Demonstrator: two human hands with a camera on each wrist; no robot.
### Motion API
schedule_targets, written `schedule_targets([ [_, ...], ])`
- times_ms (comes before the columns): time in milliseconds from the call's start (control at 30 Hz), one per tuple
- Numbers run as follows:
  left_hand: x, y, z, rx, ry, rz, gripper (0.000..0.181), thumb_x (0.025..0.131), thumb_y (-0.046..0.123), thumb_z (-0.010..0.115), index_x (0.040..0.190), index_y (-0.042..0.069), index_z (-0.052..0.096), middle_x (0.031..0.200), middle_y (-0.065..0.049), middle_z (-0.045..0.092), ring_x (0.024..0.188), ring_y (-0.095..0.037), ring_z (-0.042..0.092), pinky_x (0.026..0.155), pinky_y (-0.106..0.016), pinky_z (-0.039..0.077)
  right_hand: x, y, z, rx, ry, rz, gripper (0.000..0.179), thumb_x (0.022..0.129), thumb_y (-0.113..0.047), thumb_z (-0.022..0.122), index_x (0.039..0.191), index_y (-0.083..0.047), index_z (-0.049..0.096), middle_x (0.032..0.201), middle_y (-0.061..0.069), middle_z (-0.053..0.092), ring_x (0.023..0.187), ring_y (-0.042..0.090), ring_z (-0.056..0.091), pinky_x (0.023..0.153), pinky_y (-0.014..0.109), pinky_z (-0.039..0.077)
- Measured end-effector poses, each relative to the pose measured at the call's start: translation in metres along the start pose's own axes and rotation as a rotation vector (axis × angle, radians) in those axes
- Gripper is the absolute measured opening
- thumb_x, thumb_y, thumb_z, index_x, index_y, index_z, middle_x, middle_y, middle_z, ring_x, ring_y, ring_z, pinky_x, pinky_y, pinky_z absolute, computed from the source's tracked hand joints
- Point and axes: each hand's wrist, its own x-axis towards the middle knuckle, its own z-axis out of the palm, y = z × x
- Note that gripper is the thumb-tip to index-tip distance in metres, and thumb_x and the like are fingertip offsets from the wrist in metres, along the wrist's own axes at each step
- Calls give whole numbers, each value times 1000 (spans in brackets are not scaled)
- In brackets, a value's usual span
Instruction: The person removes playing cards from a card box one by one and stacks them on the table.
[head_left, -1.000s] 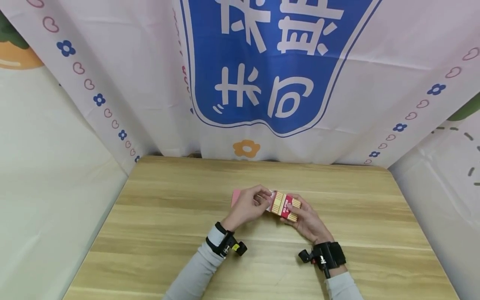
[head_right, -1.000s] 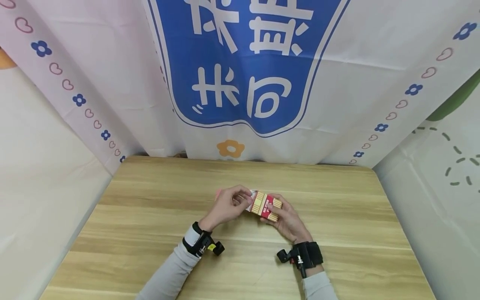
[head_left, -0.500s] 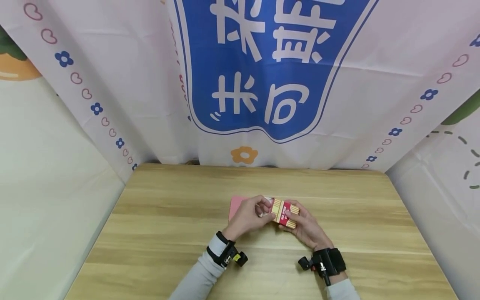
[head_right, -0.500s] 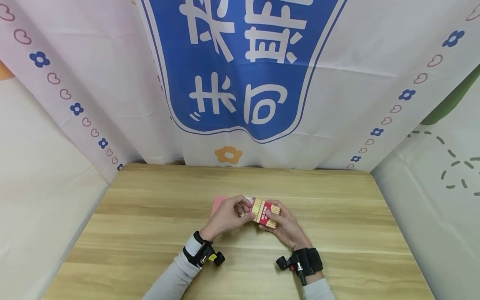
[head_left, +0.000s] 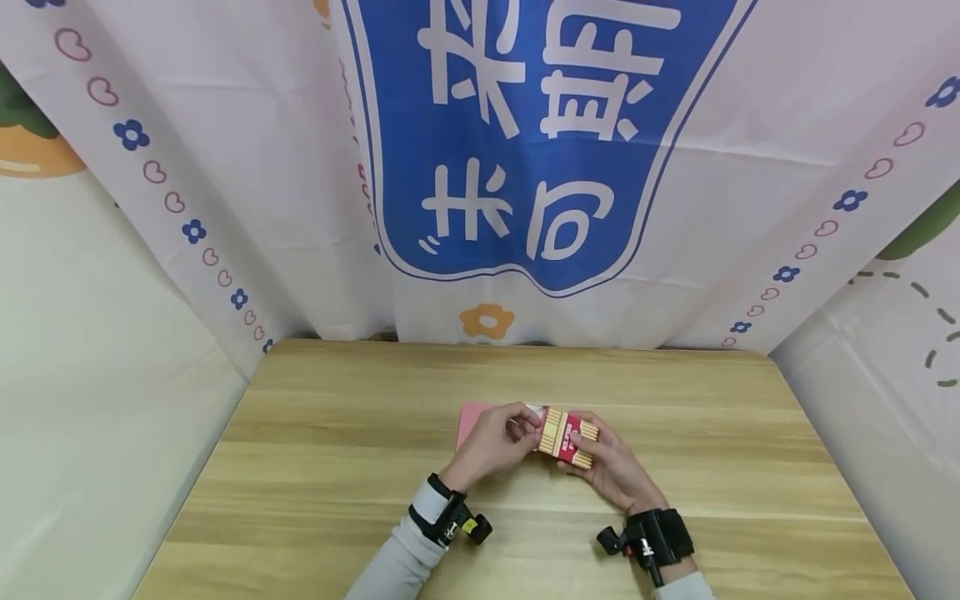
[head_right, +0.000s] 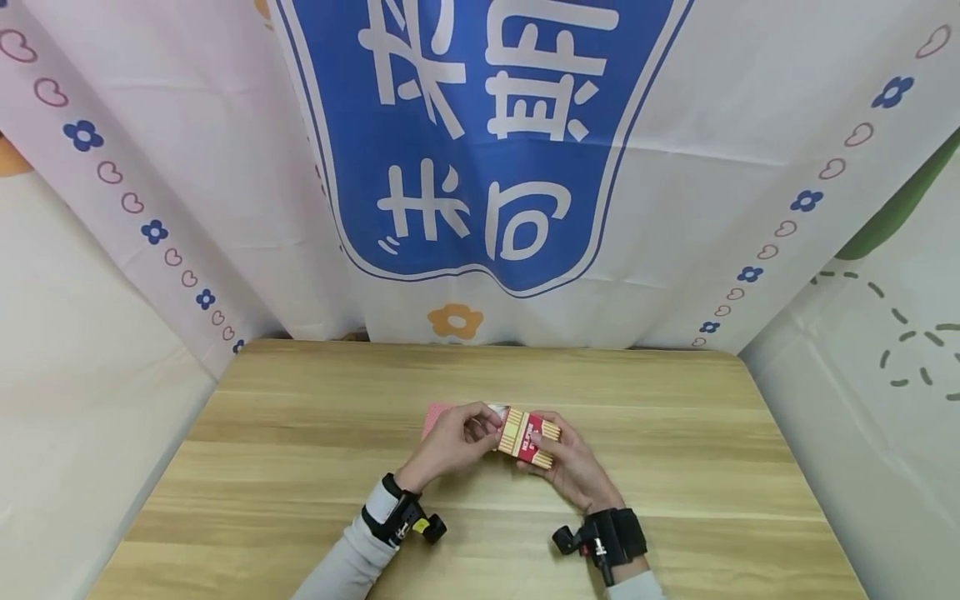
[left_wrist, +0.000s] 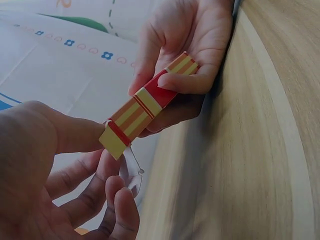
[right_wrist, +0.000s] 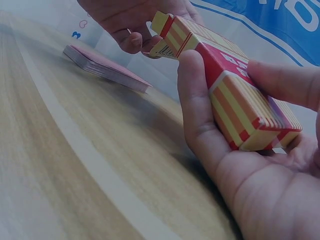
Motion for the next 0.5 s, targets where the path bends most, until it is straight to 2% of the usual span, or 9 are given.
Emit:
schedule_targets([
  [133,-2,-1,1,2,-4,-12,9,97,12,77,105,13,72,92,3,72,82,-9,66,76,-25,56,-1,1,-1,-17,-3,-1,53,112,-8,49,161,-11,28,152,14,44,127,29,65,100,38,60],
  [300,-2,-3,-1,8,-11,-82,8,97,14,78,102,13,73,93,2,72,84,-9,67,75,-27,57,-1,0,1,-40,-17,-8,55,113,-9,49,162,-10,26,153,15,42,129,29,63,101,38,60],
  [500,-2,-2,-10,35,-7,-115,7,98,19,77,101,14,80,94,3,76,85,-10,68,77,-28,59,0,0,2,-49,-24,-19,47,113,-8,48,158,-14,34,151,13,44,126,27,65,99,37,60],
])
